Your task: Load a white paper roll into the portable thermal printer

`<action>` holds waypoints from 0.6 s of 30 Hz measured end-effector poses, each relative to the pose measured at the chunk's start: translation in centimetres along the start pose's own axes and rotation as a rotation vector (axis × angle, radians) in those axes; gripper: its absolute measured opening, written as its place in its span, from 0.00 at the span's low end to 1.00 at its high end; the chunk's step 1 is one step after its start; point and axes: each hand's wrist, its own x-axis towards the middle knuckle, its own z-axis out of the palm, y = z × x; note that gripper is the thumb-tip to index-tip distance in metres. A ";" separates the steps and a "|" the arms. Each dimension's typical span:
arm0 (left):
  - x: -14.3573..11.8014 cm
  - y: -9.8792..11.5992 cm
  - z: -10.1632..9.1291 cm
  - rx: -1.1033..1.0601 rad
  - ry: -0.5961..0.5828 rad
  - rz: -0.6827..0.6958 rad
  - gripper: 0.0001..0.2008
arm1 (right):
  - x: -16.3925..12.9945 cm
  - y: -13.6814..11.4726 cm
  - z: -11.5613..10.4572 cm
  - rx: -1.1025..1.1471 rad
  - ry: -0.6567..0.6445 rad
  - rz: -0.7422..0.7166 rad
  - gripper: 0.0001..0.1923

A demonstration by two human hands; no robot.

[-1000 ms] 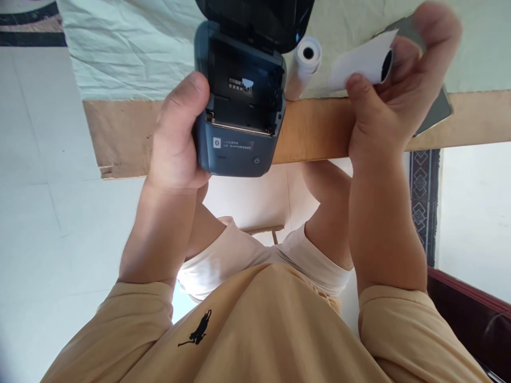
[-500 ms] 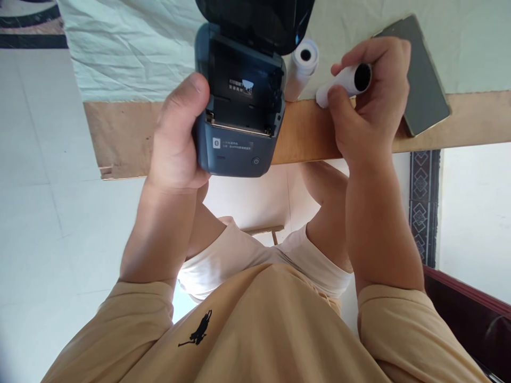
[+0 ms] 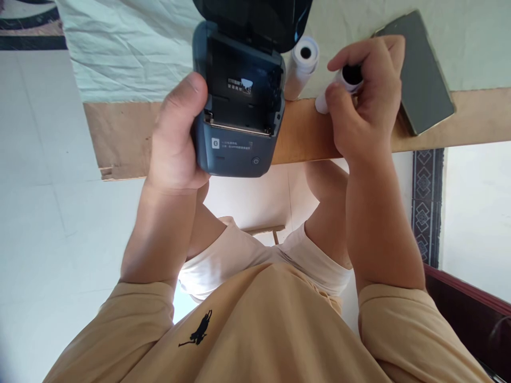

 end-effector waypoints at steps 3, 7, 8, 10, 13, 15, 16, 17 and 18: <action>0.1 0.0 -0.2 0.034 -0.002 -0.006 0.13 | 0.0 0.0 0.1 -0.015 -0.005 -0.026 0.09; 0.1 0.1 -0.2 0.054 -0.006 -0.019 0.13 | -0.1 -0.3 0.3 -0.065 0.006 0.024 0.17; 0.1 0.1 -0.2 0.055 -0.010 -0.021 0.13 | -0.1 -0.4 0.3 -0.065 -0.004 0.029 0.19; 0.0 0.1 -0.2 0.051 -0.009 -0.022 0.13 | -0.1 -0.4 0.3 -0.039 -0.019 0.036 0.21; 0.0 0.0 -0.1 0.024 -0.009 -0.009 0.13 | -0.1 -0.3 0.2 -0.010 -0.010 0.044 0.22; 0.0 -0.1 -0.1 -0.002 -0.016 -0.005 0.13 | -0.1 -0.3 0.2 -0.040 -0.015 0.028 0.21; 0.0 -0.1 -0.1 -0.012 -0.019 -0.006 0.13 | -0.1 -0.3 0.2 -0.067 -0.023 0.019 0.21; 0.0 -0.1 -0.1 -0.018 -0.020 -0.010 0.13 | -0.1 -0.4 0.3 -0.092 -0.032 0.013 0.20; 0.0 -0.1 -0.1 -0.017 -0.022 -0.014 0.13 | -0.1 -0.5 0.3 -0.110 -0.037 0.010 0.20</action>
